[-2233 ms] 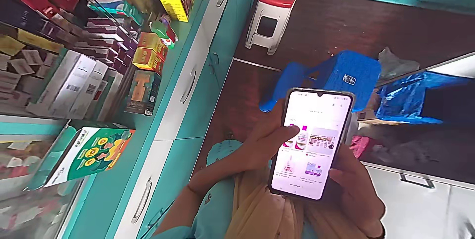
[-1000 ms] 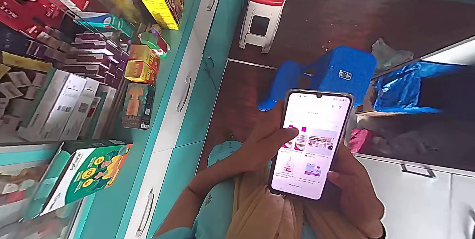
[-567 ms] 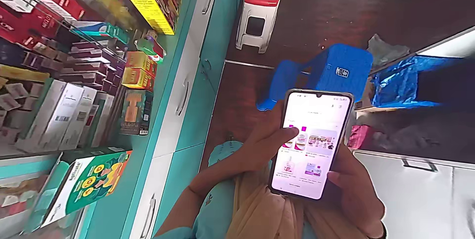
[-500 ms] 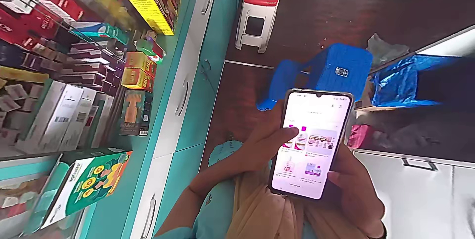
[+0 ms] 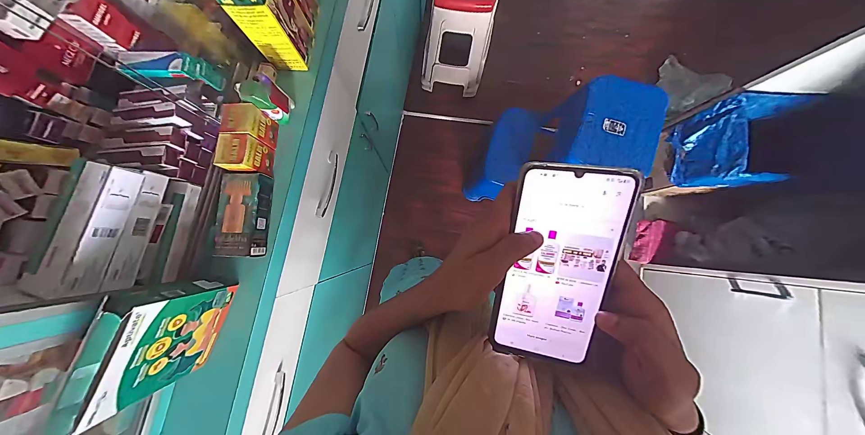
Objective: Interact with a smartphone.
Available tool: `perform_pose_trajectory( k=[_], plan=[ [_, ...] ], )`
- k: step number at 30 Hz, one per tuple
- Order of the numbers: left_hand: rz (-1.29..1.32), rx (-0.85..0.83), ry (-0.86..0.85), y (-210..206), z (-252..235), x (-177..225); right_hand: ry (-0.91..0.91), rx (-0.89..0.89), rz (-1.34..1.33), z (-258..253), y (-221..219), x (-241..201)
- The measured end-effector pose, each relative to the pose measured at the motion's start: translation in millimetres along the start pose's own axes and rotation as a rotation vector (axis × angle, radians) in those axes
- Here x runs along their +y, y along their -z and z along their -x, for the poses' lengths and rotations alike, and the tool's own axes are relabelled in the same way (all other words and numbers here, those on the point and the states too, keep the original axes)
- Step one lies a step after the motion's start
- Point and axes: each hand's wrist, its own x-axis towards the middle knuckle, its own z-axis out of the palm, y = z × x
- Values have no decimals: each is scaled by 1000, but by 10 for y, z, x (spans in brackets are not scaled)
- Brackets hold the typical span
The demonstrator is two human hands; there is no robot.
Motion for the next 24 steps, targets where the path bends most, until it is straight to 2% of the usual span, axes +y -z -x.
perform_pose_trajectory(
  k=[17,24],
  plan=[
    [22,-121,74,-64,-103,0,7,133,-20,183,-64,-9],
    [12,-189,44,-135,-156,-24,-2,247,41,323,-116,-22]
  ],
)
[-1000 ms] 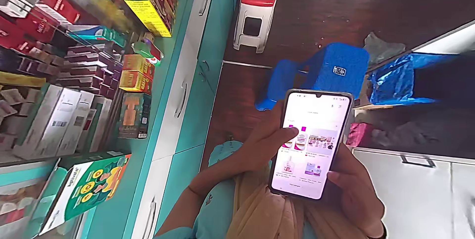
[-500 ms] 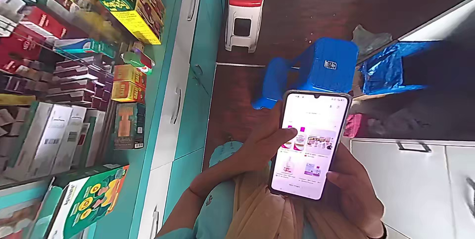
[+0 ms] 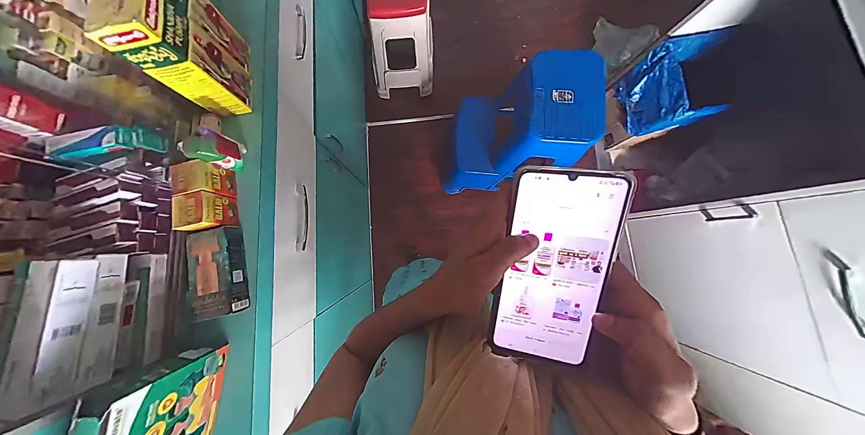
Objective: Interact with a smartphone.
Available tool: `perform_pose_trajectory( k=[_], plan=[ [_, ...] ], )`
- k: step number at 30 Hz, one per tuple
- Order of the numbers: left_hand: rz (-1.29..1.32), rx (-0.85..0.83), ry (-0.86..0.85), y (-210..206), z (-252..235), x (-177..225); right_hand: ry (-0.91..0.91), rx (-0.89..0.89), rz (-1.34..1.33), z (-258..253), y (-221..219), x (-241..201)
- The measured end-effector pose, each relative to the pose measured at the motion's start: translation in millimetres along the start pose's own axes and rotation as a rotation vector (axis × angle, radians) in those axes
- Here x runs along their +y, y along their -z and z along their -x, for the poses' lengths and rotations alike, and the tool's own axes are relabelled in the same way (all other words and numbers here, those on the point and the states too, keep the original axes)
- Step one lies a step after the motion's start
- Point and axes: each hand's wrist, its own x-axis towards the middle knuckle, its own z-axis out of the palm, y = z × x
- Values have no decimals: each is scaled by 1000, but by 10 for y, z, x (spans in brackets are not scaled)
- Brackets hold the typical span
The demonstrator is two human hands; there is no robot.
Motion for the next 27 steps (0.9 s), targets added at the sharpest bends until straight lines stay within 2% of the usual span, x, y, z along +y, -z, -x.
perform_pose_trajectory(
  k=[17,27],
  plan=[
    [54,-166,192,-59,-96,-99,5,242,-38,339,-172,20],
    [23,-304,221,-169,-161,-213,4,376,-70,551,-256,33]
  ],
)
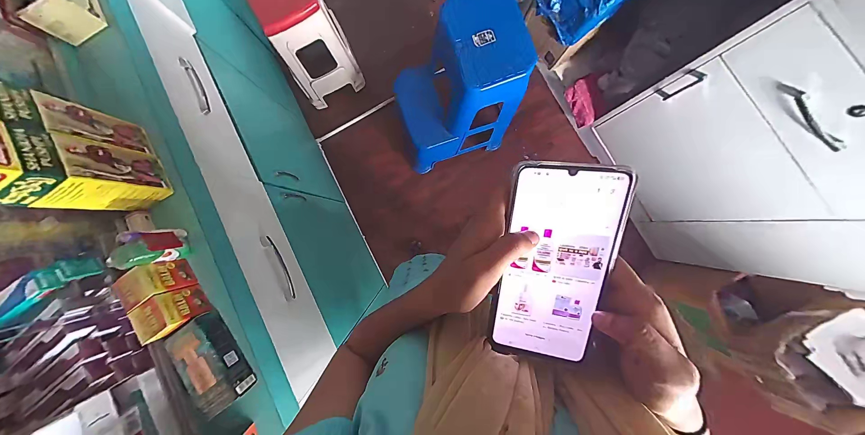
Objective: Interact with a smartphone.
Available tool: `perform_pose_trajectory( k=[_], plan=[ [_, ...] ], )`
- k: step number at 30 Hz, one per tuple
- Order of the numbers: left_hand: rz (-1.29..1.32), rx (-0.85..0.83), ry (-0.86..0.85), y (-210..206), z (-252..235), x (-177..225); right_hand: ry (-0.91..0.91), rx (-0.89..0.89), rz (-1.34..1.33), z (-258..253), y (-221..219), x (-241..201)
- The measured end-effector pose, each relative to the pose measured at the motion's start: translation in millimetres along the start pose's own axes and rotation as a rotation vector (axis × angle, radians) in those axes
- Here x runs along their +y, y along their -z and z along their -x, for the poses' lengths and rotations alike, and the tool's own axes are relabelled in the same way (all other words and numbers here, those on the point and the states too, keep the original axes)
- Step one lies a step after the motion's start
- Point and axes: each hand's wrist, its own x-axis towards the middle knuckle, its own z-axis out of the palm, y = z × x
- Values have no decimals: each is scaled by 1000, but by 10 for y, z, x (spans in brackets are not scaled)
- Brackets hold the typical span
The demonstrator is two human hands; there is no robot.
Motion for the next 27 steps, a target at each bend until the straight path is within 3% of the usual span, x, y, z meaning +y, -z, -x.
perform_pose_trajectory(
  k=[12,27],
  plan=[
    [-24,-37,3,-236,-245,-108,20,31,17,65,311,-38],
    [-54,-122,-30,-686,-983,-136,78,37,-54,-19,986,-178]
  ],
)
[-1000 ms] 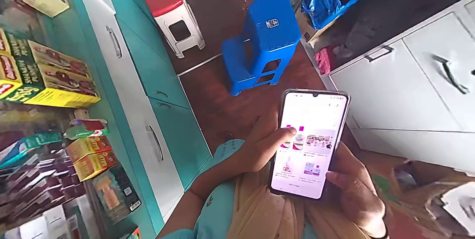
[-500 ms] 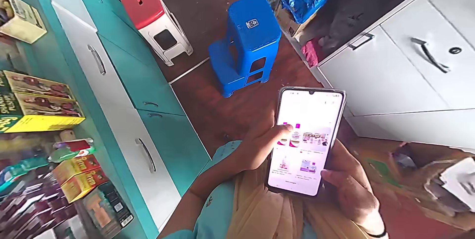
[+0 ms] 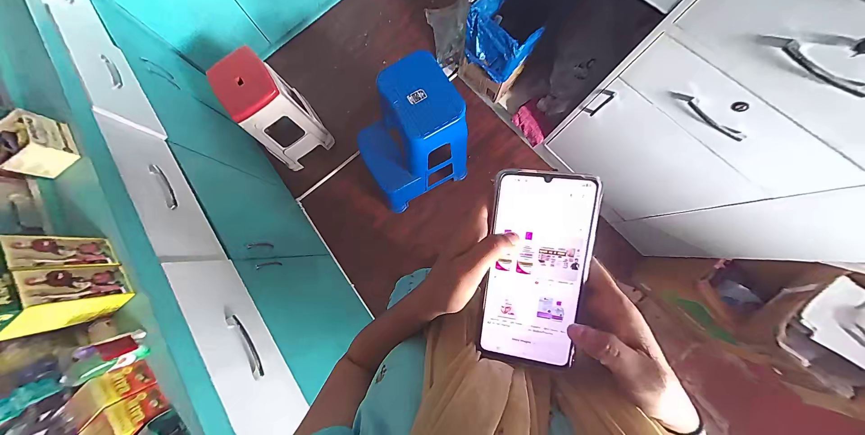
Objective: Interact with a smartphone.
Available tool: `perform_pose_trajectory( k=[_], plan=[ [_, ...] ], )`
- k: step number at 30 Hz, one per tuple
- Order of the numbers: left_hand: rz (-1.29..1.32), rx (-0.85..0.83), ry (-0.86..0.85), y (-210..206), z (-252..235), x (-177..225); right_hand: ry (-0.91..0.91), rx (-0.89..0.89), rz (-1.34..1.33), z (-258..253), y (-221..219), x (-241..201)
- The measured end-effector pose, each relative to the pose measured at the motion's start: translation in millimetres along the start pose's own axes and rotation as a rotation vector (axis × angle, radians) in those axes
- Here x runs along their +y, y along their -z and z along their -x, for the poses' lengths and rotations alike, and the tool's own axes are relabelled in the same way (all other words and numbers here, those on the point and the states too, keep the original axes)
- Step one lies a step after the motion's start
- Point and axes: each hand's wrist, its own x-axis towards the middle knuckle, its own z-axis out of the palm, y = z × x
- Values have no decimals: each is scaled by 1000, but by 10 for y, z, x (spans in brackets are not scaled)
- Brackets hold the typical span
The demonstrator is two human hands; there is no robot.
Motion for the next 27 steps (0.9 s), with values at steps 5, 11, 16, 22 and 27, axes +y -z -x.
perform_pose_trajectory(
  k=[5,11,16,22,27],
  plan=[
    [-30,54,-100,-53,-326,-83,-62,-116,44,-97,347,-75],
    [-99,64,-68,-241,-744,-283,-149,-12,95,-139,688,-135],
    [-34,77,-31,-454,-1041,-376,-179,75,133,-172,970,-215],
    [-92,-9,37,-451,-1457,-352,-156,177,140,-374,1128,-182],
    [-105,-100,51,-328,-2042,-392,-163,272,170,-742,1305,-147]
  ],
)
